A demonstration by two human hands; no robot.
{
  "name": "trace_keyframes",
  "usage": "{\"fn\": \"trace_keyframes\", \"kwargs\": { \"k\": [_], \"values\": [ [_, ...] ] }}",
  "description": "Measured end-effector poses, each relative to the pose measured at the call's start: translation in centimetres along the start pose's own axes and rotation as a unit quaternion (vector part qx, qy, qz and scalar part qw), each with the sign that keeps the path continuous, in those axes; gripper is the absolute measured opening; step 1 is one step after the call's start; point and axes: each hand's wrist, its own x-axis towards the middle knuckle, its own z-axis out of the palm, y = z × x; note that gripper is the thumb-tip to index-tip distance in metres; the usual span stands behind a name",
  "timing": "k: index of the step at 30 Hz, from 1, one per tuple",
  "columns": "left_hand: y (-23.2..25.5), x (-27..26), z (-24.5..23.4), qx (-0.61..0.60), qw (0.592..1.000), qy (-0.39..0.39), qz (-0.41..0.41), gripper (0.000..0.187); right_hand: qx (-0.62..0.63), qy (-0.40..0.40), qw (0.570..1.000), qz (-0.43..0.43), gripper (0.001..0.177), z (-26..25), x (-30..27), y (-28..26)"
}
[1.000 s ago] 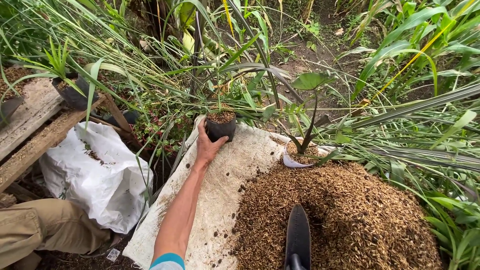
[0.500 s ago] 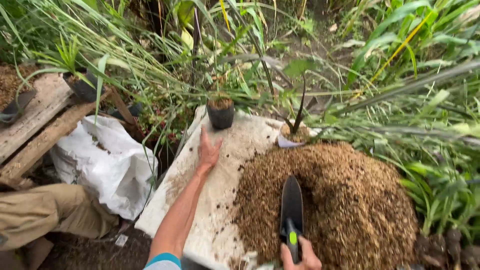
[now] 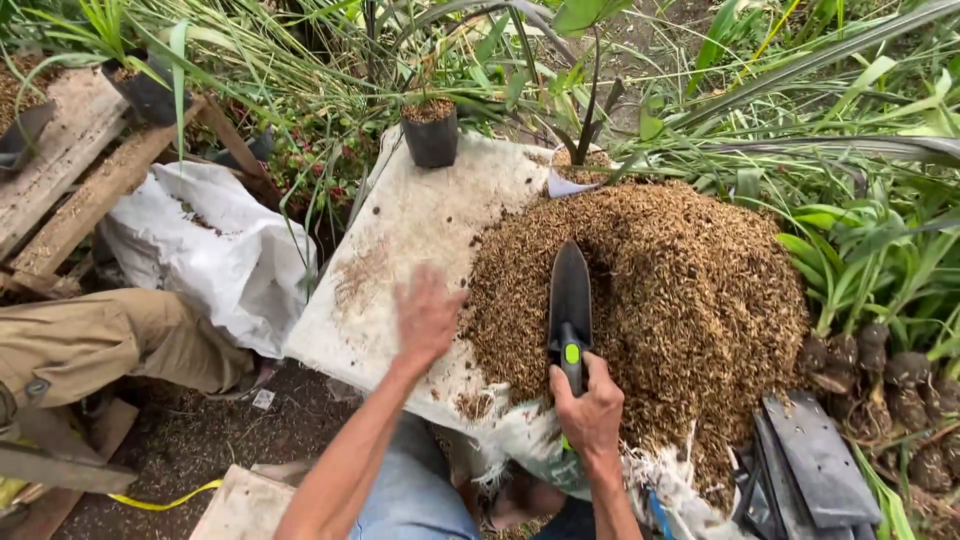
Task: Mixing and spreading soil or rice husks on a work table using a hand trowel.
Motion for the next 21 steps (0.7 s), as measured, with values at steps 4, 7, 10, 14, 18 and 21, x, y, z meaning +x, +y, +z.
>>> {"fn": "trace_keyframes", "kwargs": {
  "k": [4,7,10,14,18,21],
  "values": [
    [6.9,2.0,2.4,-0.202,0.979,-0.005,-0.004,0.108,-0.016,-0.003,0.999,-0.028,0.039,0.2,-0.1,0.5],
    [9.7,2.7,3.0,-0.417,0.908,0.021,-0.023,0.112,0.006,-0.002,1.0,-0.018,0.037,-0.5,-0.1,0.0],
    [9.6,1.1,0.2,-0.528,0.849,-0.004,-0.007,0.108,0.089,-0.026,0.996,-0.004,0.026,-1.5,-0.5,-1.4],
    [4.6,0.6,0.6,-0.474,0.875,0.085,0.053,0.063,0.284,-0.061,0.952,0.102,0.037,-5.3,-1.7,-4.3],
    [-2.8,-0.9,-0.9,-0.114,0.984,0.128,-0.039,0.07,0.252,-0.18,0.941,0.135,0.039,-7.9,-3.7,-5.7],
    [-8.2,0.6,-0.2,-0.013,0.987,0.133,-0.09,0.058,0.142,-0.33,0.908,0.216,0.014,-8.2,-6.2,-10.3]
  ]
}}
